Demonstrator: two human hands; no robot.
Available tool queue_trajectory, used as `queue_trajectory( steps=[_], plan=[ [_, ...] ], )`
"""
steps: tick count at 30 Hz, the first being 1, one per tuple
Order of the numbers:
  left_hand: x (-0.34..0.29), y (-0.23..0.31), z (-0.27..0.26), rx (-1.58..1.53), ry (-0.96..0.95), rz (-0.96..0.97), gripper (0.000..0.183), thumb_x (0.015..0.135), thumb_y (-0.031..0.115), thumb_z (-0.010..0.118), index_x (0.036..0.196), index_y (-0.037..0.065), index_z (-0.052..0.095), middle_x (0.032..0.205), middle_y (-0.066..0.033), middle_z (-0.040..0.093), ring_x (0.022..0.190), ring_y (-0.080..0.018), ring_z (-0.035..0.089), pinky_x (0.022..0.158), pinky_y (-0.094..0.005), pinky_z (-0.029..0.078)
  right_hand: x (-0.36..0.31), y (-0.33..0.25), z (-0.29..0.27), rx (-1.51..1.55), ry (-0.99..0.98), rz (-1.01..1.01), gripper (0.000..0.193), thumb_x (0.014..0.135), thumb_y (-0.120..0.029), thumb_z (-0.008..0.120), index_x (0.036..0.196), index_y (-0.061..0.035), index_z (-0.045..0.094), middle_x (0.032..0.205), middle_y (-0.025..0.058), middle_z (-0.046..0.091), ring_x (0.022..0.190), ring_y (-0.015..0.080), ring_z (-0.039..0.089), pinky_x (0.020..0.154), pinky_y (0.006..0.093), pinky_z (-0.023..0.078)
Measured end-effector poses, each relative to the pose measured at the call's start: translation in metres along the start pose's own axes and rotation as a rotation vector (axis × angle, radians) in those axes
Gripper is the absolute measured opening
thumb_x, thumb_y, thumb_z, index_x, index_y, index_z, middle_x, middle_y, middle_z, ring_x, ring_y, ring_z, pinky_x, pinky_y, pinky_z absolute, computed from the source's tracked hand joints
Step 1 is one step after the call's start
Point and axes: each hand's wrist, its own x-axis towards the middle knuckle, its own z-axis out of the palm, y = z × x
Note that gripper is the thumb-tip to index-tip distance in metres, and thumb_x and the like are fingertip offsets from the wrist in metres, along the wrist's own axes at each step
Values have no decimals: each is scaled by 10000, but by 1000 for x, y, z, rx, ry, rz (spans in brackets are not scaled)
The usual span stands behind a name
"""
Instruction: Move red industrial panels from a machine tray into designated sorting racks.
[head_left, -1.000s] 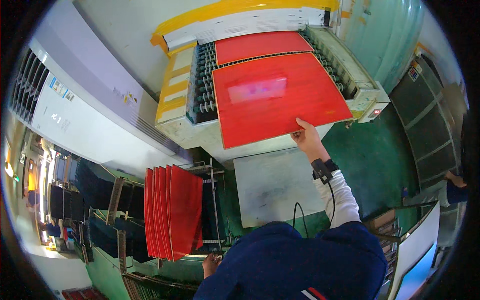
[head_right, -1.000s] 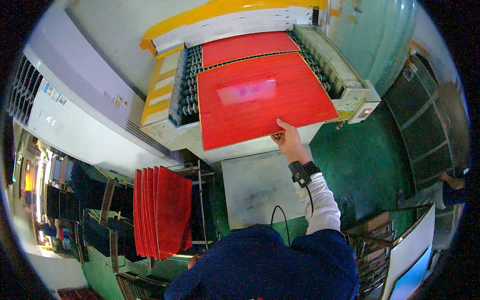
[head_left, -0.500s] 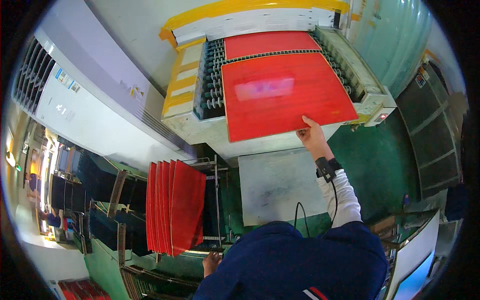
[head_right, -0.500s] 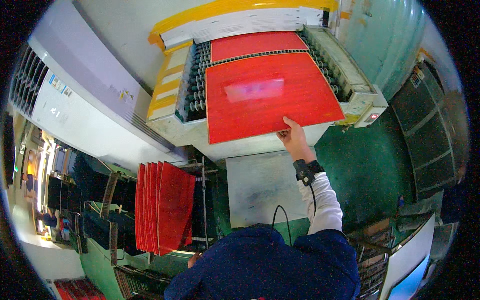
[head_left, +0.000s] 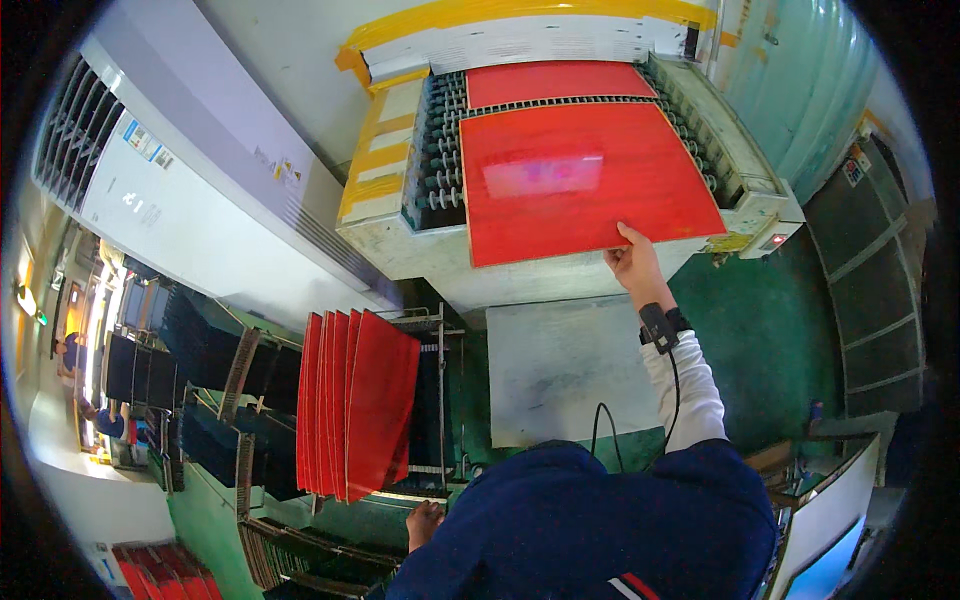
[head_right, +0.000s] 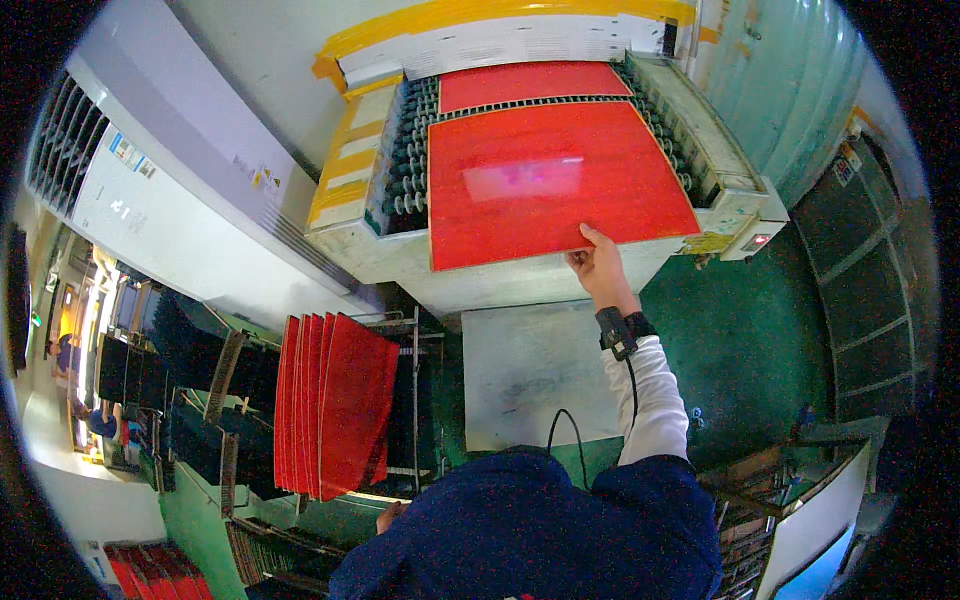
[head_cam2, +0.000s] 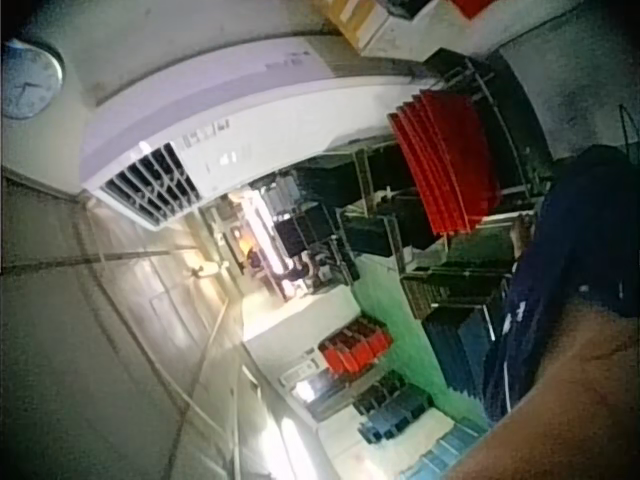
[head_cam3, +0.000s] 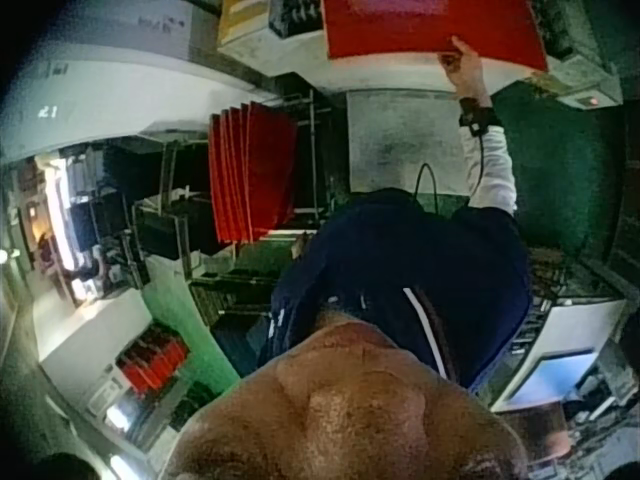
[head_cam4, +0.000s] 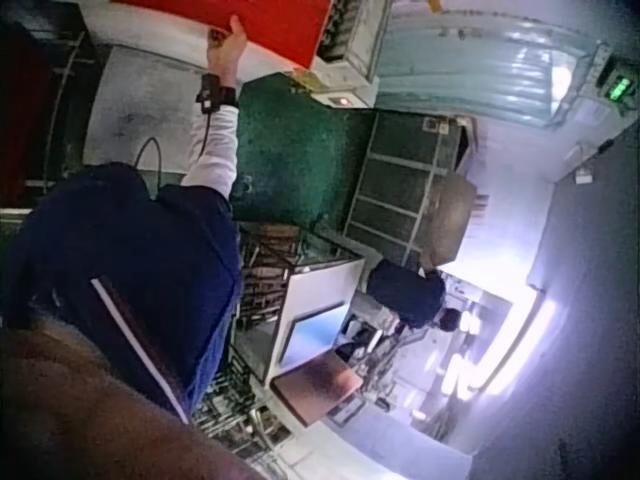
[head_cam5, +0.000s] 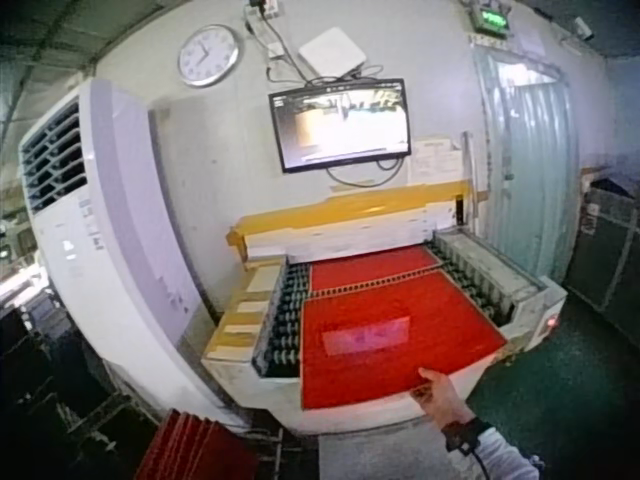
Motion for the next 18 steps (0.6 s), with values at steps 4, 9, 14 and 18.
queue_trajectory(
  steps=[4,9,14,18],
  plan=[
    [-1,-9,-1,-98,95,13,156,728,178,601,808,44,616,877,-82,630,759,-279,610,624,-387,470,4,1,-4,-21,4,-10,118,798,-185,612,869,-108,559,794,30,608,693,160,539,645,284,461],
    [-11,17,-7,740,-9,343,213,717,214,613,882,80,619,986,-75,615,802,-287,598,659,-384,482,3,8,-3,-35,-39,11,123,804,-186,606,832,-94,528,750,48,574,685,188,535,661,320,460],
    [-13,18,-8,657,26,151,179,671,276,644,769,132,600,823,-44,584,784,-261,579,647,-369,482,-6,22,0,-123,-140,35,225,826,-272,594,889,-61,545,828,72,596,750,181,559,681,315,448],
    [-13,-6,-14,834,33,343,191,671,284,642,770,133,580,822,-63,570,739,-276,567,610,-382,472,-29,48,22,-212,-195,135,284,837,-316,577,939,-51,557,875,67,601,775,169,559,693,302,434]
  ],
)
